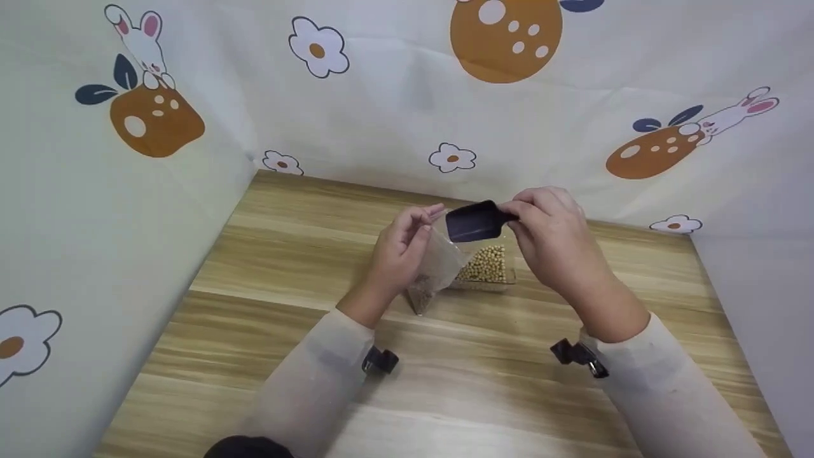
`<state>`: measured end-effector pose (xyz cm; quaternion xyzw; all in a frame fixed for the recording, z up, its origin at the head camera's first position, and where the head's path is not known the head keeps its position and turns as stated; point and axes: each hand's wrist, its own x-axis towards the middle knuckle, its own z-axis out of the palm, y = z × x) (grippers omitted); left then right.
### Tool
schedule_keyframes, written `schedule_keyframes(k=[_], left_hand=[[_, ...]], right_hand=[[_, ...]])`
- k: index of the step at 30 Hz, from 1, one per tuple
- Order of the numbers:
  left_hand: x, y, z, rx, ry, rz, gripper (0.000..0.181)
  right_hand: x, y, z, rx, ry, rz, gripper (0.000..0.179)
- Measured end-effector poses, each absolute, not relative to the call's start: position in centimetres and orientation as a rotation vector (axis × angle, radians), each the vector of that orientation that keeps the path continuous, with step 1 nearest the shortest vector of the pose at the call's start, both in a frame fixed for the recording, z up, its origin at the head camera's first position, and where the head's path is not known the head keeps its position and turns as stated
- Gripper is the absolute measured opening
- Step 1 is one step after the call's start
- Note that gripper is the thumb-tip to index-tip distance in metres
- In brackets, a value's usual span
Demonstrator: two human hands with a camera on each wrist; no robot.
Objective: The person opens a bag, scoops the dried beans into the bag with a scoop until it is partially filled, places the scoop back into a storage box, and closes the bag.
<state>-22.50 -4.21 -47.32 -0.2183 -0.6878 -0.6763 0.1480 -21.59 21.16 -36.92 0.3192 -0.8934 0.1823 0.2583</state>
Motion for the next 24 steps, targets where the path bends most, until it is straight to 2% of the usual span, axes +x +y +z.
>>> schedule_keyframes(k=[10,24], left_hand=[[-22.4,-4.2,-47.3,-0.606,-2.005,-1.951,0.011],[-22.5,-4.2,-47.4,-0.613,-1.988,-1.940,0.009]], right_hand=[[-23.2,24.2,-37.6,0.473,-2.693,0.995,0.026],[-25.9,27.2,-42.0,0.350,-2.882,1.058,0.029]])
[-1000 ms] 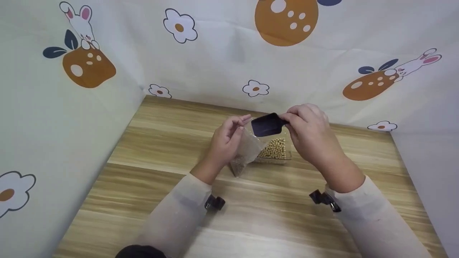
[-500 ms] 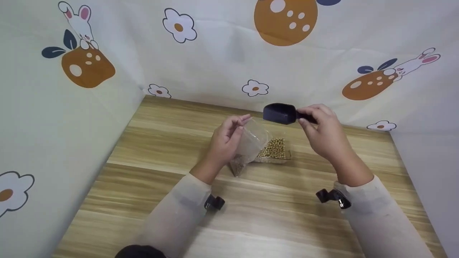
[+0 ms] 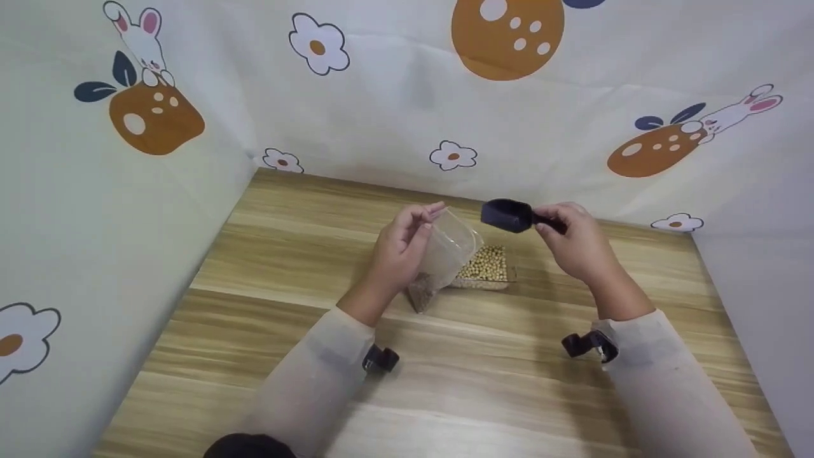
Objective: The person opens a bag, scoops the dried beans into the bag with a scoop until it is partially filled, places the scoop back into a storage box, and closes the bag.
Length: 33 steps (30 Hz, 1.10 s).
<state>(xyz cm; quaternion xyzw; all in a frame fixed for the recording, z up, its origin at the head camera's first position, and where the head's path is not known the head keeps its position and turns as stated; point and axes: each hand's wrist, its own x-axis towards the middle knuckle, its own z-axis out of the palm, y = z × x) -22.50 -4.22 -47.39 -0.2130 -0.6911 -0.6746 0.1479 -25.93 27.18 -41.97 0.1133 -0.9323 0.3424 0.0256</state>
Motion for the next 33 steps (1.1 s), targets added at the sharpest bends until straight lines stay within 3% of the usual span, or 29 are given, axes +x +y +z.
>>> schedule_keyframes(k=[13,33], left_hand=[[-22.4,-4.4,-47.5,-0.573,-2.010,-1.941,0.009],[-22.5,-4.2,-47.3,-0.592,-1.994,-1.942,0.008]], right_hand=[[-26.4,26.2,-46.2,0.501,-3.006,1.006,0.022],[-26.4,26.0,-46.9,0.430,-3.048,1.007,0.034]])
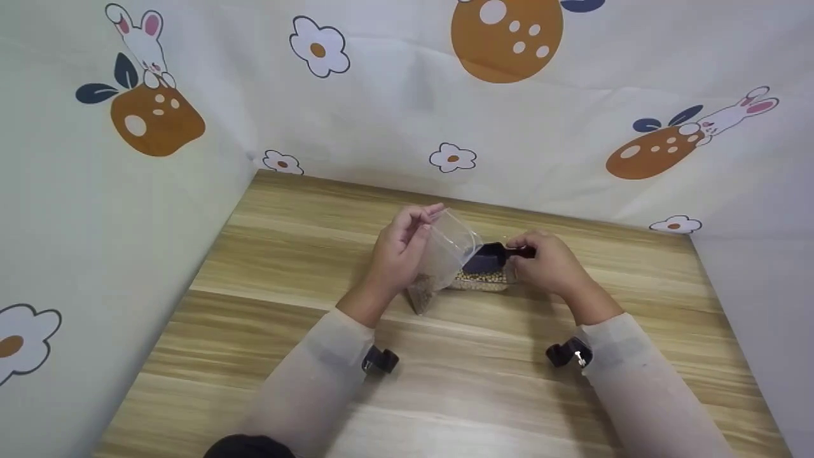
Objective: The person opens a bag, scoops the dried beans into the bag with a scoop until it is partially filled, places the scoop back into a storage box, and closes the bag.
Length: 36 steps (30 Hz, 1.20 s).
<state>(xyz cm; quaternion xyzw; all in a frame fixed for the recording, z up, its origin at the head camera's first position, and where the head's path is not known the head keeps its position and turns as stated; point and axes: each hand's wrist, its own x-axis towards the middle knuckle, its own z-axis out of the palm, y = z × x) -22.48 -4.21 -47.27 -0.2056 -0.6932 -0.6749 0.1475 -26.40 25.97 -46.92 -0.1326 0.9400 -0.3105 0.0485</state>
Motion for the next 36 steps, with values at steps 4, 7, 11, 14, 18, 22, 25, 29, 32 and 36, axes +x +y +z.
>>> schedule_keyframes(k=[4,7,11,14,18,22,25,29,32,36], left_hand=[[-22.5,-4.2,-47.3,-0.585,-1.984,-1.961,0.009],[-22.4,-4.2,-47.3,-0.575,-1.987,-1.968,0.009],[-22.5,-4.2,-47.3,-0.573,-1.982,-1.973,0.009],[-22.5,-4.2,-47.3,-0.561,-1.990,-1.969,0.009],[-22.5,-4.2,-47.2,-0.559,-1.997,-1.967,0.009],[-22.5,-4.2,-47.2,-0.575,-1.990,-1.963,0.009],[-22.5,-4.2,-47.3,-0.581,-1.989,-1.949,0.009],[-22.6,-4.4,-47.4,-0.589,-2.003,-1.915,0.009],[-22.7,-4.5,-47.5,-0.593,-2.009,-1.911,0.009],[-22.8,-4.7,-47.6,-0.558,-2.020,-1.966,0.017]], right_hand=[[-25.7,25.8,-46.0,-0.362,2.897,-1.010,0.039],[-25.0,25.4,-45.3,-0.329,2.910,-1.120,0.040],[-23.8,24.2,-44.6,-0.332,2.874,-1.323,0.038],[-22.9,22.9,-44.4,-0.367,2.808,-1.459,0.038],[-21.6,21.3,-44.4,-0.402,2.703,-1.610,0.041],[-20.6,19.9,-44.8,-0.353,2.568,-1.752,0.045],[-20.1,19.1,-45.1,-0.307,2.471,-1.811,0.048],[-20.0,18.3,-45.6,-0.289,2.403,-1.853,0.052],[-19.8,17.7,-45.8,-0.278,2.381,-1.890,0.056],[-19.7,17.1,-45.8,-0.252,2.399,-1.903,0.061]])
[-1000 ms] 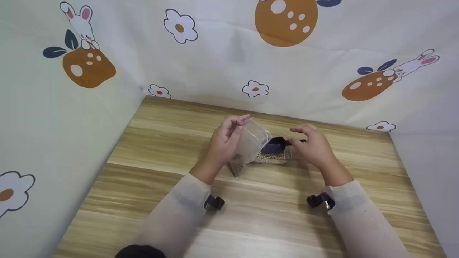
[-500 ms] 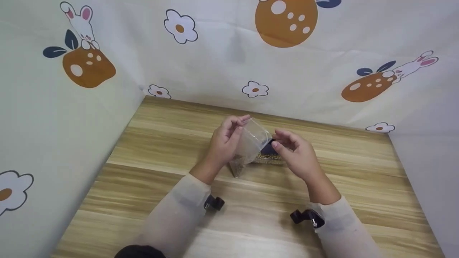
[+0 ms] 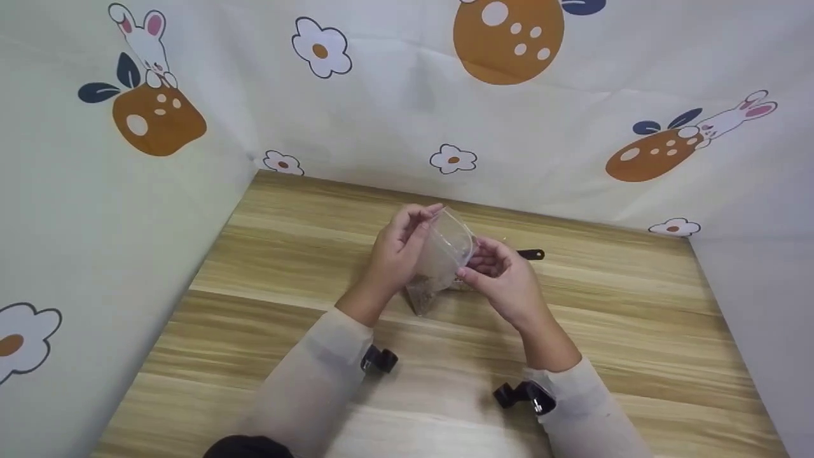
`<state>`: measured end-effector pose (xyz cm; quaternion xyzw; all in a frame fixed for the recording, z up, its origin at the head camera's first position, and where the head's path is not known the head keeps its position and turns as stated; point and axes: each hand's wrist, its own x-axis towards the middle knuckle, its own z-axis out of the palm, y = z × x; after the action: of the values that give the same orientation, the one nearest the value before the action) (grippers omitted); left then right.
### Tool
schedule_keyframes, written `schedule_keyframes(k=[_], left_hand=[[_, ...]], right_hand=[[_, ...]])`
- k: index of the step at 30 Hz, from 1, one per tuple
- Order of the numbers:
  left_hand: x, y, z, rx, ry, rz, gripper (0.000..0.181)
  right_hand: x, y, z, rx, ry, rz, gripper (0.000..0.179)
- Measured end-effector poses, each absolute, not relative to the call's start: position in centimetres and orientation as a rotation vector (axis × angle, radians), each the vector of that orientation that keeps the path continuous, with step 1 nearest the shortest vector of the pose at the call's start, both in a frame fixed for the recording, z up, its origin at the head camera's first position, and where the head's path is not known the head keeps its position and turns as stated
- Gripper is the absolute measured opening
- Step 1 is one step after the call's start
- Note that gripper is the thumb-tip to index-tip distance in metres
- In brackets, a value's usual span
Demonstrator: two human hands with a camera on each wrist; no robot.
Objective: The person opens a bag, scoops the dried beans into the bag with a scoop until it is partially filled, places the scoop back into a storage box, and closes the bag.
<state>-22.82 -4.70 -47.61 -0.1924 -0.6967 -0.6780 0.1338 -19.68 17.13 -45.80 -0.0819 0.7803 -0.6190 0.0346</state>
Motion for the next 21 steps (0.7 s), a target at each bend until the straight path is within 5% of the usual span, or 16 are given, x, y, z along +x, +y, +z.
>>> schedule_keyframes(k=[8,21], left_hand=[[-23.38,-5.15,-47.98,-0.472,-2.152,-2.059,0.041],[-23.43,-5.20,-47.78,-0.372,-2.210,-2.024,0.044]], right_hand=[[-19.57,16.48,-45.70,-0.258,2.407,-1.903,0.065],[-19.72,16.10,-45.41,-0.341,2.383,-1.962,0.058]])
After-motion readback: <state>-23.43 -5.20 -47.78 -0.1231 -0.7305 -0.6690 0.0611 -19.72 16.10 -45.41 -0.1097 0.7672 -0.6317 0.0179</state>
